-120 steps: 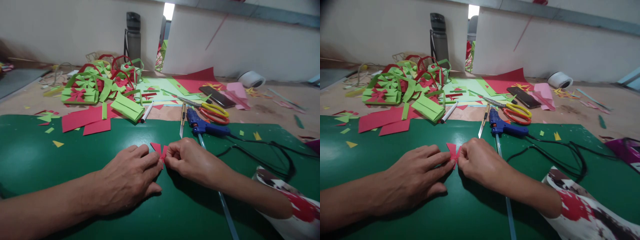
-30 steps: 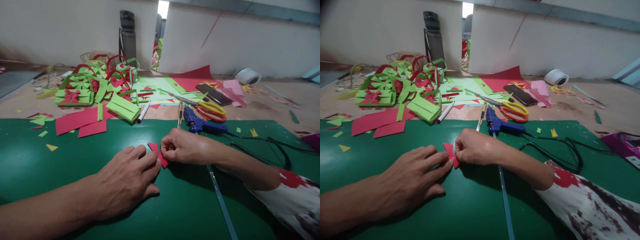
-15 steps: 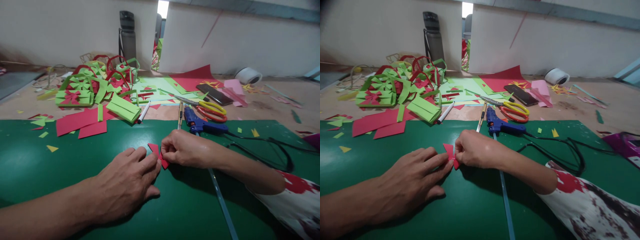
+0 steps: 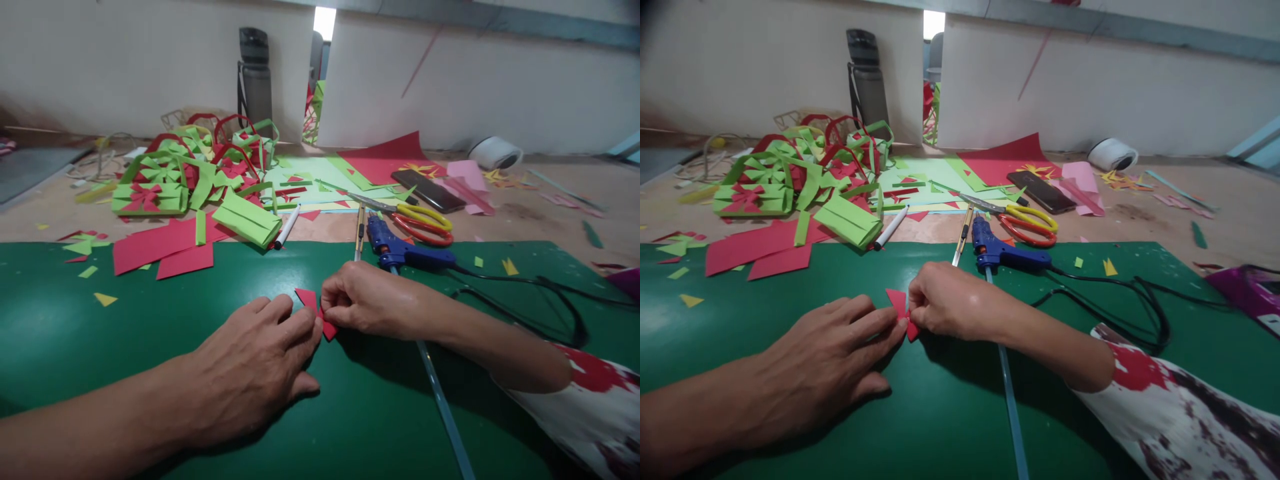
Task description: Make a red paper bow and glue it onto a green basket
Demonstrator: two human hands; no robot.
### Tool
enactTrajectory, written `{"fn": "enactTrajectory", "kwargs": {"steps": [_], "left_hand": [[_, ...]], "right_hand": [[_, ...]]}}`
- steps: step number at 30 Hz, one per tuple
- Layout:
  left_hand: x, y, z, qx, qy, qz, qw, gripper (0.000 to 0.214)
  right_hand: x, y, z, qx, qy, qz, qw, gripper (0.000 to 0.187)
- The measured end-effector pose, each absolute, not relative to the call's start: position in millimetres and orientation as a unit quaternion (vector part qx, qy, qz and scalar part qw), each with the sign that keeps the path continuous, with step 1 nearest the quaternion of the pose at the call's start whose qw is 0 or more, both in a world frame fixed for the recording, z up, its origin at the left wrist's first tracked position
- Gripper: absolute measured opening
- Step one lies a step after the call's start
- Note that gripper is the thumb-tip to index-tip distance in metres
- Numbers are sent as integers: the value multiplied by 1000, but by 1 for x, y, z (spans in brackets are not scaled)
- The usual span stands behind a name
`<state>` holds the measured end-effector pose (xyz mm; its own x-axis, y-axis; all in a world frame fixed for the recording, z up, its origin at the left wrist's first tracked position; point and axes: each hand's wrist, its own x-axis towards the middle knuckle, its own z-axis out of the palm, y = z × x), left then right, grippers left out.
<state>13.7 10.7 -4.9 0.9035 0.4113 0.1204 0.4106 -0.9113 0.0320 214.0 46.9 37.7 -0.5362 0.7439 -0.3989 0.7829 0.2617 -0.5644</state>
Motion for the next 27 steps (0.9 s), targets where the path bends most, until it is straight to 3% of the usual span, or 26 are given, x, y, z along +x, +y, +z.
{"fn": "enactTrajectory", "kwargs": {"steps": [8,15,27], "left_hand": [[16,13,2,978,205,39,-14,36],[19,12,6,976,213,21,-32,40],[19,9,4,975,221,25,-22,47]], "right_hand": [[212,47,37,479,797,-366,31,12],[228,45,43,504,788,-351,-36,21],[234,-14,8,335,936,37,-106,34]]}}
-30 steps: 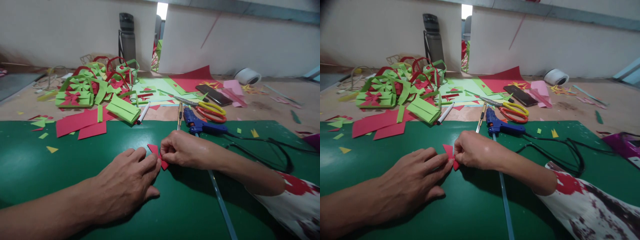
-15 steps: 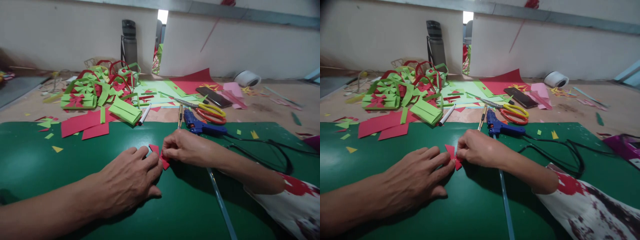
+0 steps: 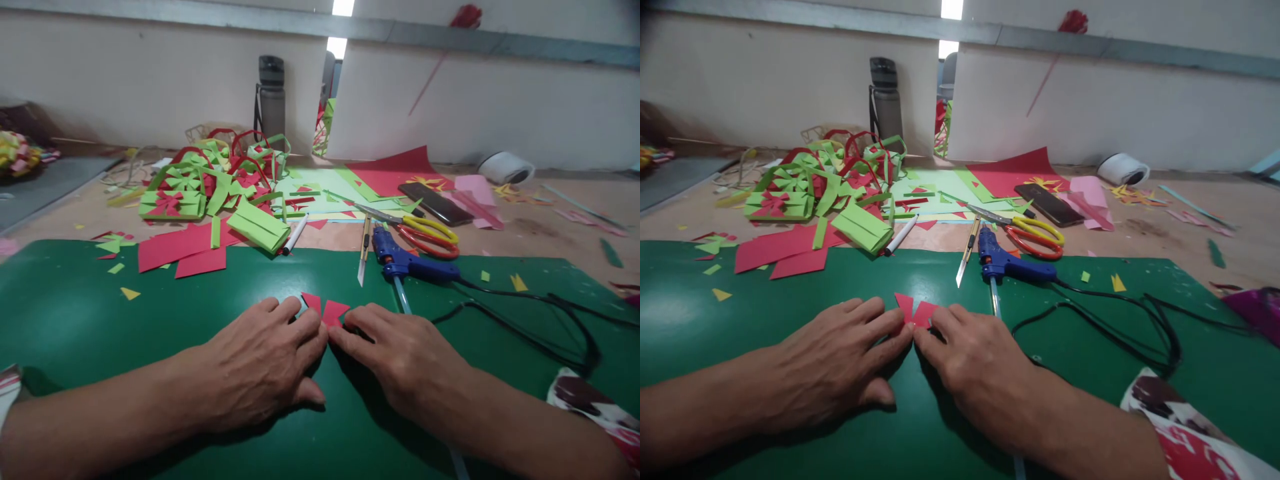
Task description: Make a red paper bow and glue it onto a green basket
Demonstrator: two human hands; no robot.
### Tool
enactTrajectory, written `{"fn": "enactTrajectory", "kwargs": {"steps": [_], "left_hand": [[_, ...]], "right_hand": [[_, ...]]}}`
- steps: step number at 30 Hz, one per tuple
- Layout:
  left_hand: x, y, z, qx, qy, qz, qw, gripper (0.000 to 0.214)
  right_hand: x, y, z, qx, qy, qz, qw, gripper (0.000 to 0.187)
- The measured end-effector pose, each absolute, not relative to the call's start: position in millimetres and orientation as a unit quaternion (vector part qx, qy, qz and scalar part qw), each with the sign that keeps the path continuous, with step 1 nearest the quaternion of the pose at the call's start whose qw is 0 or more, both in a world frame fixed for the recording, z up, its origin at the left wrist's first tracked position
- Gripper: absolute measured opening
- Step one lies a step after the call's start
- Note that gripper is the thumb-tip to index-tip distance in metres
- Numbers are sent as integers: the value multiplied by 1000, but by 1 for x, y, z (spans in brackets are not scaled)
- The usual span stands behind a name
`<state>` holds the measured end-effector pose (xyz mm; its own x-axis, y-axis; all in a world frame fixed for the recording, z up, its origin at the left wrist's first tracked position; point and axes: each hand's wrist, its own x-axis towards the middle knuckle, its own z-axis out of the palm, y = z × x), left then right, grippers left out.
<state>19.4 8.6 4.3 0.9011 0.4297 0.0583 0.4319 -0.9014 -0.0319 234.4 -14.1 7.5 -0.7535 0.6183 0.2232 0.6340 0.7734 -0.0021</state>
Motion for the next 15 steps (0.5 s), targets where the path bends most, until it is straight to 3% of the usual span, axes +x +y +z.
{"fn": "enactTrajectory", "kwargs": {"steps": [15], "left_hand": [[20,10,5,-976,-216,-34,16,48]], "right_hand": [[232,-20,-4,-289,-940,-128,126,19]]}}
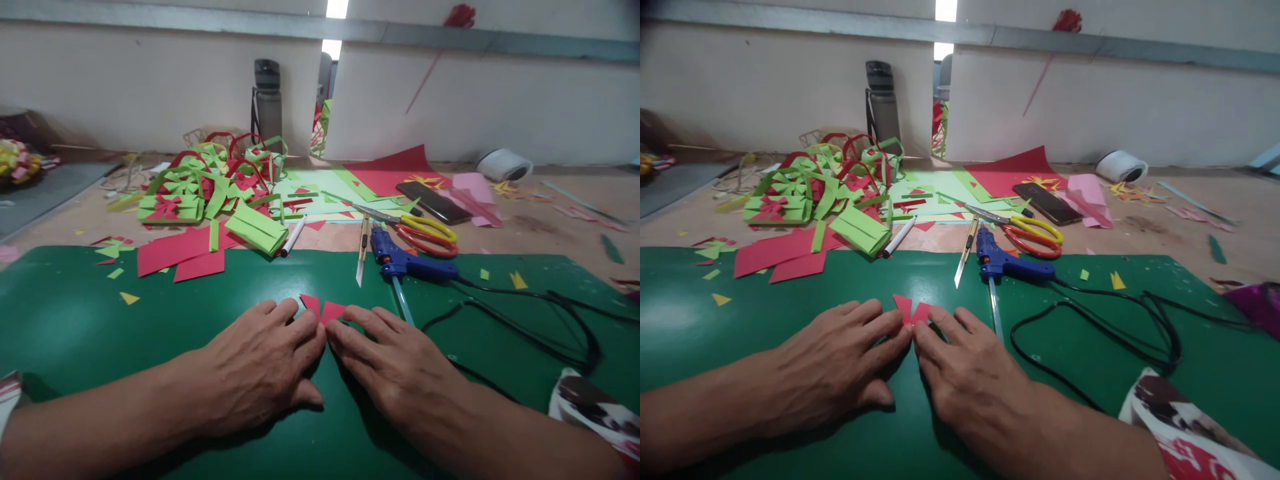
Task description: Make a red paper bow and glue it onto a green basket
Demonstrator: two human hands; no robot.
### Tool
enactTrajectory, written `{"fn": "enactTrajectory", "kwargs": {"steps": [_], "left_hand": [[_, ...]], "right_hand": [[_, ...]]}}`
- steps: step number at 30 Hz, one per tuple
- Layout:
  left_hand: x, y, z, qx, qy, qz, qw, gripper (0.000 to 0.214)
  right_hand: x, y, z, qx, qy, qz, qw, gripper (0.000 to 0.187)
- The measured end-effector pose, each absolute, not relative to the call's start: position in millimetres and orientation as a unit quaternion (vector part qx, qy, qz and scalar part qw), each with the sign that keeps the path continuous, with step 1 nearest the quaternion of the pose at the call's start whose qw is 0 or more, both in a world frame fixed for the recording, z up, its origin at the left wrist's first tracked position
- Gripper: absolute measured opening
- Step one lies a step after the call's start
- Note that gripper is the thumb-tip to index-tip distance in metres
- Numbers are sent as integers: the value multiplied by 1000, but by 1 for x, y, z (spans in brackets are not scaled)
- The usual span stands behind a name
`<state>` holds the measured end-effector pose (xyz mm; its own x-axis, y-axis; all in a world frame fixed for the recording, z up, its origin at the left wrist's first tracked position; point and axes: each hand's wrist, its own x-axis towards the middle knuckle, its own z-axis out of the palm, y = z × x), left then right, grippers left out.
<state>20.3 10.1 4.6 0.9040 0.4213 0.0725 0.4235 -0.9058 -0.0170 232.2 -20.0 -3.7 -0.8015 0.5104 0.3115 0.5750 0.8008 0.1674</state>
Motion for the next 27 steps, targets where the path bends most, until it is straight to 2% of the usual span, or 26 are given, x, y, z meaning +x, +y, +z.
{"fn": "enactTrajectory", "kwargs": {"steps": [9,17,27], "left_hand": [[0,17,9,-969,-214,-104,-69,38],[3,16,5,-972,-217,-71,-53,44],[5,18,2,-972,-213,-89,-39,41]], "right_hand": [[230,-17,3,-288,-943,-120,114,20],[234,-18,-2,-280,-946,-121,111,20],[234,-17,-1,-286,-943,-119,117,24]]}}
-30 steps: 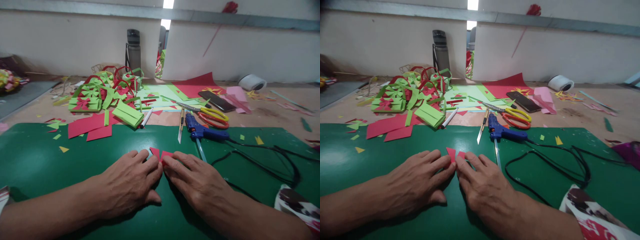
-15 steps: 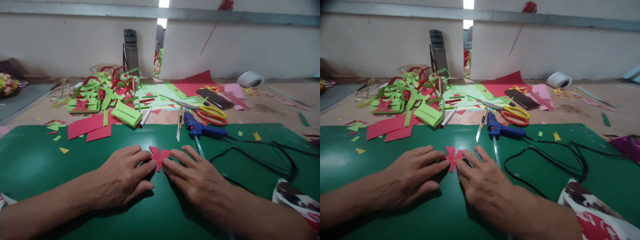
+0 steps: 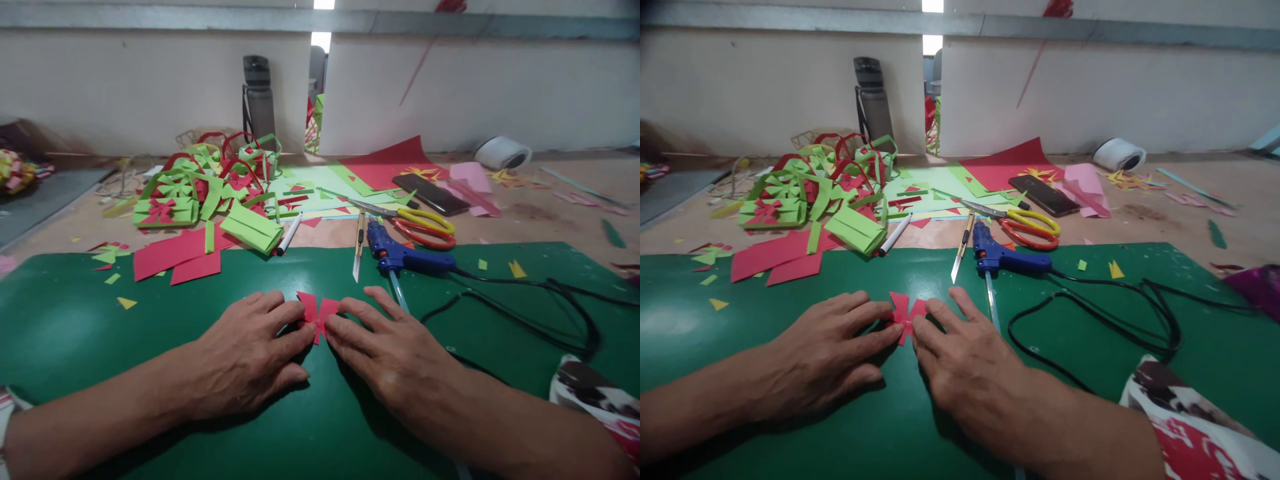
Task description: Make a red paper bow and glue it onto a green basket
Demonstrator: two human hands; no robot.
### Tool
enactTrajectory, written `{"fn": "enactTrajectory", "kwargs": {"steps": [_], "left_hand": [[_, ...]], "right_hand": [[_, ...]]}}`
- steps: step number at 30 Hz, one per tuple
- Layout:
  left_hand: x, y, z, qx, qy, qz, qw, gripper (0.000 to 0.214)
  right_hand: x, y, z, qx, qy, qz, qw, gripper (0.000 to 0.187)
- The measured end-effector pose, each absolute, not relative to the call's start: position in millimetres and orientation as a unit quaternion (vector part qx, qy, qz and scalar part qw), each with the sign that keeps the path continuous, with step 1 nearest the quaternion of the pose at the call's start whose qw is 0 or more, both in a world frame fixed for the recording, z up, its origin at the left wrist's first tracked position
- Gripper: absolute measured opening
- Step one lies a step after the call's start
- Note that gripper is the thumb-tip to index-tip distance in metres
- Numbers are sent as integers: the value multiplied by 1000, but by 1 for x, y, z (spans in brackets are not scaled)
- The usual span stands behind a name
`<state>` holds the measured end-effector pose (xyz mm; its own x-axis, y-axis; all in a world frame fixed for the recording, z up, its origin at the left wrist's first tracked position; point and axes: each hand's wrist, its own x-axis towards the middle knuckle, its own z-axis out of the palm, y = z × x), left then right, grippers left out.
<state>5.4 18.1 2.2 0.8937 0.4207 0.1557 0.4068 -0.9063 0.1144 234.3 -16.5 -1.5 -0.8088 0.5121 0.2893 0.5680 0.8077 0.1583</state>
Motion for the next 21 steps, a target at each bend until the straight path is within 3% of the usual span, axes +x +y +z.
{"fn": "enactTrajectory", "kwargs": {"steps": [21], "left_hand": [[4,18,-5,973,193,89,90,40]], "right_hand": [[236,-14,4,-289,-938,-112,156,28]]}}
